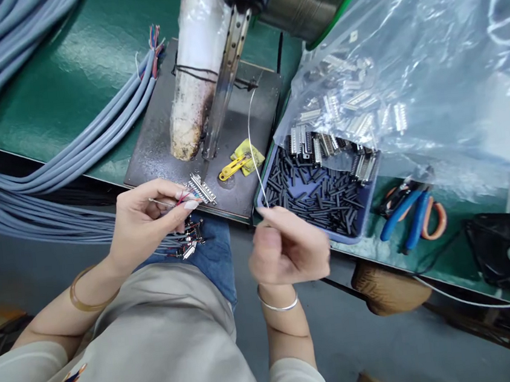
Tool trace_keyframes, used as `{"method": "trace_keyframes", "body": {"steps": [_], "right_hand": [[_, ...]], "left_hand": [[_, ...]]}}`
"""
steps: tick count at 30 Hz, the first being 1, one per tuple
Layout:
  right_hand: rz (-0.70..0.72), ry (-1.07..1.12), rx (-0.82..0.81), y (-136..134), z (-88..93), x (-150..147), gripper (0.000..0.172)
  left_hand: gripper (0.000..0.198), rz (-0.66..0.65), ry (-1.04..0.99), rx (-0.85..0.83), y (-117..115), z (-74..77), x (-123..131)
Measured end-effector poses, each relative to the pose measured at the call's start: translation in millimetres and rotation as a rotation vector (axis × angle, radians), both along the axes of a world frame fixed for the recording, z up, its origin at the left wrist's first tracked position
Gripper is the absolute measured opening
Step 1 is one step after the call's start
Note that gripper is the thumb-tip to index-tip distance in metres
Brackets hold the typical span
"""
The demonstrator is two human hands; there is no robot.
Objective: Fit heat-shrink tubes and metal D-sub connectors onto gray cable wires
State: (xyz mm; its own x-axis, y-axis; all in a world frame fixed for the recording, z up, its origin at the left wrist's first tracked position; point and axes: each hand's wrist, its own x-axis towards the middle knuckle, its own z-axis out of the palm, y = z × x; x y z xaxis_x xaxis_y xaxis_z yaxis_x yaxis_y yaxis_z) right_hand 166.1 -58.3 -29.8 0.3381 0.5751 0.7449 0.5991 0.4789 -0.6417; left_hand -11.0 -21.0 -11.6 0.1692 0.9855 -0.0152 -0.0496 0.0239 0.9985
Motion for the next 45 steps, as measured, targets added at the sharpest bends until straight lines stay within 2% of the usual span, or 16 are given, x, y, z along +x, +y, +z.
{"method": "trace_keyframes", "body": {"steps": [2,4,7,10,15,19,37,45], "right_hand": [[-0.053,0.053,0.125,-0.2,0.4,-1.8,0.025],[-0.001,0.011,0.01,-1.2,0.9,-5.9,0.027],[0.125,-0.183,-0.171,-2.5,0.4,-13.3,0.023],[0.151,-0.293,-0.19,-0.5,-0.3,-19.5,0.019],[0.118,-0.278,-0.207,5.6,4.4,-22.4,0.018],[0.137,-0.272,-0.225,8.6,9.7,-19.3,0.016],[0.102,-0.347,-0.196,10.3,22.2,-17.9,0.018],[0.109,-0.474,-0.193,8.4,19.7,-18.4,0.022]], "left_hand": [[0.022,-0.005,-0.011,-0.002,0.1,0.3,-1.4],[0.02,-0.008,-0.012,0.024,0.2,0.2,-2.2],[0.012,-0.015,0.013,0.106,0.7,-0.4,-2.5],[0.004,-0.008,0.09,0.209,2.5,-0.6,-2.3],[0.005,0.024,0.241,0.358,9.1,1.4,-2.9],[0.005,0.021,0.277,0.41,14.4,3.9,-3.0],[0.009,-0.061,0.312,0.399,22.1,24.2,-3.1],[0.006,-0.113,0.342,0.318,22.2,18.8,-3.8]]}}
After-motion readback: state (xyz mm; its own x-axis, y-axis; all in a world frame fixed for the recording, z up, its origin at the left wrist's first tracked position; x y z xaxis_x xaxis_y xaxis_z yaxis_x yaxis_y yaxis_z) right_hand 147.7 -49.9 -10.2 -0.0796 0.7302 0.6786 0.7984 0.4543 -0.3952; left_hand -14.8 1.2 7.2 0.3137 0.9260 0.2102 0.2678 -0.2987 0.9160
